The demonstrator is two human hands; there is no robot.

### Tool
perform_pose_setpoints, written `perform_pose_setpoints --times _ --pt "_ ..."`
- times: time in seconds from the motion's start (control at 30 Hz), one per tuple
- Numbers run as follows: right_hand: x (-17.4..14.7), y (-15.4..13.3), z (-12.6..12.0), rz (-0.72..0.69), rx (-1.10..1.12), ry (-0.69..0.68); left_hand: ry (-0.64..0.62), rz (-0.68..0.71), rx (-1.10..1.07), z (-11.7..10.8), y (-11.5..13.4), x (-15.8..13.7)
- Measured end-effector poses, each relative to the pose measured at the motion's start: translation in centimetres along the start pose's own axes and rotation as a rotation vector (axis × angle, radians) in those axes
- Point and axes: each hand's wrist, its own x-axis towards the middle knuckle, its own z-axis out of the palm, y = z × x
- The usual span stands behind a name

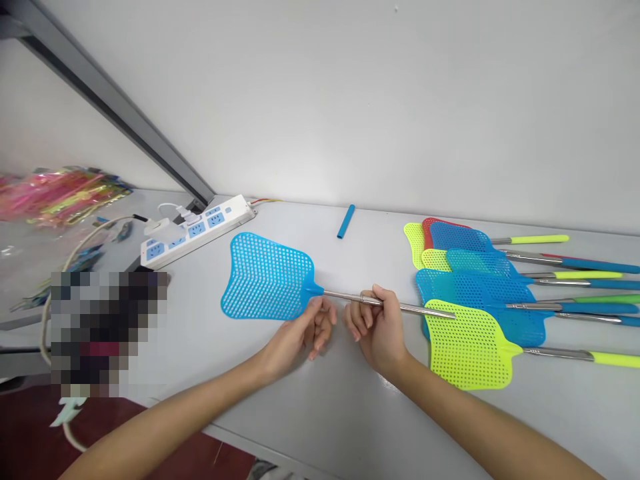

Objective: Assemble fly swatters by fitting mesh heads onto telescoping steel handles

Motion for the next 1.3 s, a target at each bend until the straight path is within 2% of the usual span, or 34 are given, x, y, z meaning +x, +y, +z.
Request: perform_pose_setpoints --times 0.13,0.23,0.3,0.5,0.67,0.8,0.93,1.07,1.3 --pt "-0.1 0.0 0.0 -0.026 0.04 0.012 0.016 0.011 -0.135 -0.7 0.5 0.4" --pt "-0.1 -0.1 0.0 -0.034 0.059 0.016 0.083 0.051 -0.228 -1.3 1.6 0.2" --pt "0.0 -0.1 -0.1 -0.036 0.06 0.013 0.13 0.111 -0.246 -1.7 2.5 -0.1" --pt "-0.1 0.0 -0.1 -0.049 0.044 -0.01 0.129 0.219 -0.242 -3.3 4.9 -0.8" --pt "0.0 0.0 -0.1 -0.044 0.04 -0.007 0.117 0.126 -0.309 -4.8 6.2 -1.0" --pt "-0.1 0.0 -0.2 -0.048 0.055 0.004 0.151 0.028 -0.219 -5.8 6.8 -1.3" --pt "-0.1 0.0 -0.1 -0.035 0.062 0.008 0.23 0.038 -0.119 -6.5 6.9 -1.4" --pt "0.0 0.1 -0.1 -0.029 0.039 0.021 0.279 -0.02 0.012 -6.9 6.6 -1.3" --pt "0.1 0.1 -0.3 -0.025 0.07 0.059 0.18 -0.094 0.198 -6.8 6.3 -1.3"
